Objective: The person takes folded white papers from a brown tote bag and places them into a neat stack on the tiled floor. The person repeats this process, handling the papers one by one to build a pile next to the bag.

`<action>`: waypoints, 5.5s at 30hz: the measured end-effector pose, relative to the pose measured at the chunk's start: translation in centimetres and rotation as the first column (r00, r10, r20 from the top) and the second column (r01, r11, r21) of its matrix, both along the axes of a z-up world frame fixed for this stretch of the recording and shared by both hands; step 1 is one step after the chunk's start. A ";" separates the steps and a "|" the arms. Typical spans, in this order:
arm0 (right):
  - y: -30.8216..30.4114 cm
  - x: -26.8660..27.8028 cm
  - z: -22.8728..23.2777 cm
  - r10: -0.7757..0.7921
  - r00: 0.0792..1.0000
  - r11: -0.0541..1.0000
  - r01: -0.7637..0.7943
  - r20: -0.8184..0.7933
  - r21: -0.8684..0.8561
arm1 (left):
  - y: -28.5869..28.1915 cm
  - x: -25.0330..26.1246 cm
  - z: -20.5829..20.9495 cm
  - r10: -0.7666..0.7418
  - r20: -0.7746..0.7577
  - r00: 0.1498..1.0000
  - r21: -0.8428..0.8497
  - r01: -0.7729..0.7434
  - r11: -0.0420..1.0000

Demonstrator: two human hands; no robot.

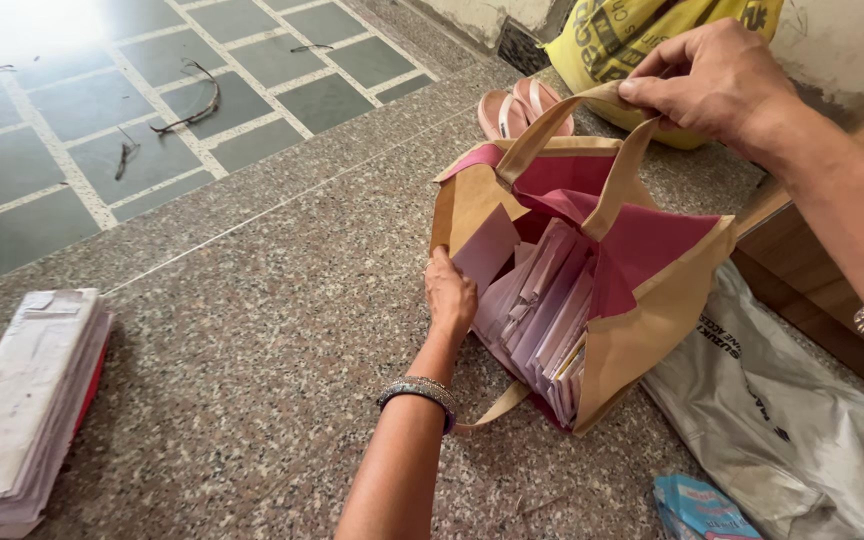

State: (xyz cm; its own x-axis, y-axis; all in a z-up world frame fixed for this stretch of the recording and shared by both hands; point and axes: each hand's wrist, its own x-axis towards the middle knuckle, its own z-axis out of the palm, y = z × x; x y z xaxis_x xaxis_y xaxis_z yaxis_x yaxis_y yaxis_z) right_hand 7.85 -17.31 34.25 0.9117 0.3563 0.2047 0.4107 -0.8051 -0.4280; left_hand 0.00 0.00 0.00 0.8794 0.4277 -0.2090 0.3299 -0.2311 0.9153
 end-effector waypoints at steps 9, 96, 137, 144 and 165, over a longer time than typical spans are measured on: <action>0.8 -0.6 -0.6 0.009 1.000 1.000 -0.009 -0.004 -0.029 | -1.0 2.8 -4.9 0.095 0.212 0.973 0.215 -0.141 0.966; 8.7 -2.9 3.0 -0.073 0.996 0.841 0.093 0.059 -0.533 | 36.2 -31.3 -0.6 0.617 -0.017 0.787 0.694 -0.434 0.574; 8.6 -2.7 3.4 -0.046 0.998 0.848 0.061 0.042 -0.526 | 34.1 -30.8 -0.1 0.635 -0.066 0.769 0.618 -0.468 0.632; 8.3 -2.5 3.8 -0.014 0.997 0.829 0.055 0.077 -0.556 | 29.7 -26.9 3.8 0.589 0.014 0.808 0.390 -0.547 0.741; 6.1 -3.1 4.3 -0.029 0.998 0.879 0.055 0.062 -0.474 | 22.0 -20.5 1.5 0.364 -0.011 0.931 -0.266 -0.354 0.897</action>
State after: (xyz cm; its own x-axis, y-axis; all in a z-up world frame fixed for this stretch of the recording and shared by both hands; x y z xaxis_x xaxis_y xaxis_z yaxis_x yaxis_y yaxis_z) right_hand 4.77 -11.24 38.50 0.9209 0.3839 0.0678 0.3826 -0.9234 0.0307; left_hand -20.45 21.98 1.47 0.6860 0.6510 -0.3249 0.3097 0.1427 0.9401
